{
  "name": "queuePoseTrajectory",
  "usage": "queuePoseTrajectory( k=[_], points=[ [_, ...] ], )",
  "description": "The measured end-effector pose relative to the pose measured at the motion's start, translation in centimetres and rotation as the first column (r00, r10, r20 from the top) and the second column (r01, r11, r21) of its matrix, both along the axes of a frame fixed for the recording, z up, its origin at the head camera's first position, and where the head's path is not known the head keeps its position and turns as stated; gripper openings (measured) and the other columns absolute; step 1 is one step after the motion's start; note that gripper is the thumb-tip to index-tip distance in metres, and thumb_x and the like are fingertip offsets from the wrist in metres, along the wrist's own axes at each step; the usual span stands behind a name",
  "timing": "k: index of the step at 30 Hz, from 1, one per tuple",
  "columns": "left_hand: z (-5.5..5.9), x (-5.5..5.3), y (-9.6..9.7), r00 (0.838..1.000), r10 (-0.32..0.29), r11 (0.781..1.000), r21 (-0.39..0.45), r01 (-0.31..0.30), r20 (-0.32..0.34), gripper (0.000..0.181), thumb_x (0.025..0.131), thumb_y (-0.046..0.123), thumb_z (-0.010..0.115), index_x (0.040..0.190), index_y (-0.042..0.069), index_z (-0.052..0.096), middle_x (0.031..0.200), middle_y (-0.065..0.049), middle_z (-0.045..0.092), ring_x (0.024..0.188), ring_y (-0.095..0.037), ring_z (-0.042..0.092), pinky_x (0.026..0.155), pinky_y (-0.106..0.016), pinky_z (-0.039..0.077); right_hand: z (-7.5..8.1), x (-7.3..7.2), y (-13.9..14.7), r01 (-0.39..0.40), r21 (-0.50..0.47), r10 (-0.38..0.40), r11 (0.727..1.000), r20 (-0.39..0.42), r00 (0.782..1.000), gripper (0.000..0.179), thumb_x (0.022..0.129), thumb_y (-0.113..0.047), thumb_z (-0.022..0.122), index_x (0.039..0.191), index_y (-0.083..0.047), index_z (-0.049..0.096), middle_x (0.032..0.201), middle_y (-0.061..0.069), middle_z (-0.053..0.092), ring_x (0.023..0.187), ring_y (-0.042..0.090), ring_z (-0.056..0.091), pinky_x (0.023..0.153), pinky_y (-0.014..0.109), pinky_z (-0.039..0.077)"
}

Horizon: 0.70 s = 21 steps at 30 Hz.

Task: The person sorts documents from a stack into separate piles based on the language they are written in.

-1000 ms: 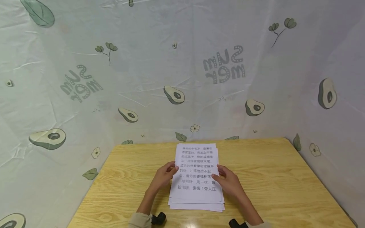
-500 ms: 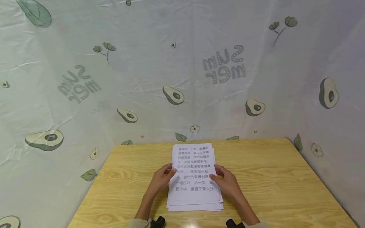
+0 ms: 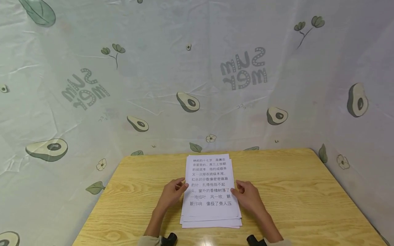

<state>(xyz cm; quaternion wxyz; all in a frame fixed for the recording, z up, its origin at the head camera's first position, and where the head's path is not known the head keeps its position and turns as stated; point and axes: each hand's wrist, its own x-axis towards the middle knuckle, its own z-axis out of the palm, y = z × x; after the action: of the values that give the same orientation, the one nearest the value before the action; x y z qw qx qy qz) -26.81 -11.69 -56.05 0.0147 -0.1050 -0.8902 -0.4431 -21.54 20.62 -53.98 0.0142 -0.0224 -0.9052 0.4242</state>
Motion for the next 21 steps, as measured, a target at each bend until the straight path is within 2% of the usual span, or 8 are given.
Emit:
queuePoseTrajectory(
  k=[2,6,13,21],
  points=[
    [-0.03,-0.06,0.16,1.0,-0.003,1.0,-0.025,0.003,0.0,0.052,0.105,0.033,0.07,0.142,-0.003,0.066,0.107,-0.01,0.07,0.095,-0.018,0.065,0.079,-0.032,0.057,-0.22,-0.07,-0.08,-0.015,0.022,0.015,1.0,-0.013,1.0,0.055,0.101,-0.021,0.074,0.142,0.013,0.061,0.117,0.02,0.069,0.097,0.023,0.062,0.08,0.032,0.049],
    [-0.01,-0.1,0.47,1.0,-0.002,0.999,-0.051,0.002,-0.017,0.049,0.104,0.029,0.071,0.138,-0.006,0.068,0.099,-0.007,0.066,0.088,-0.015,0.057,0.074,-0.026,0.049,-0.57,-0.15,-0.28,-0.027,0.057,0.029,0.998,-0.042,0.999,0.05,0.1,-0.02,0.074,0.139,0.011,0.065,0.114,0.018,0.069,0.093,0.021,0.054,0.078,0.032,0.042],
    [-0.13,0.09,0.61,0.999,-0.013,0.996,-0.085,0.009,-0.041,0.031,0.104,0.027,0.071,0.113,-0.002,0.075,0.085,-0.003,0.056,0.08,-0.015,0.048,0.069,-0.025,0.038,-0.76,-0.18,-0.43,-0.033,0.067,0.036,0.997,-0.048,0.998,0.05,0.101,-0.02,0.073,0.138,0.013,0.065,0.123,0.025,0.067,0.095,0.024,0.056,0.079,0.035,0.044],
    [-0.31,0.26,0.78,1.0,0.003,0.998,-0.063,-0.004,-0.012,0.045,0.104,0.027,0.071,0.136,-0.005,0.07,0.101,-0.007,0.065,0.088,-0.015,0.053,0.076,-0.027,0.047,-0.8,-0.07,-0.46,-0.035,0.056,0.038,0.998,-0.039,0.999,0.051,0.101,-0.021,0.073,0.139,0.012,0.064,0.123,0.024,0.066,0.093,0.022,0.053,0.076,0.032,0.041]
  ],
)
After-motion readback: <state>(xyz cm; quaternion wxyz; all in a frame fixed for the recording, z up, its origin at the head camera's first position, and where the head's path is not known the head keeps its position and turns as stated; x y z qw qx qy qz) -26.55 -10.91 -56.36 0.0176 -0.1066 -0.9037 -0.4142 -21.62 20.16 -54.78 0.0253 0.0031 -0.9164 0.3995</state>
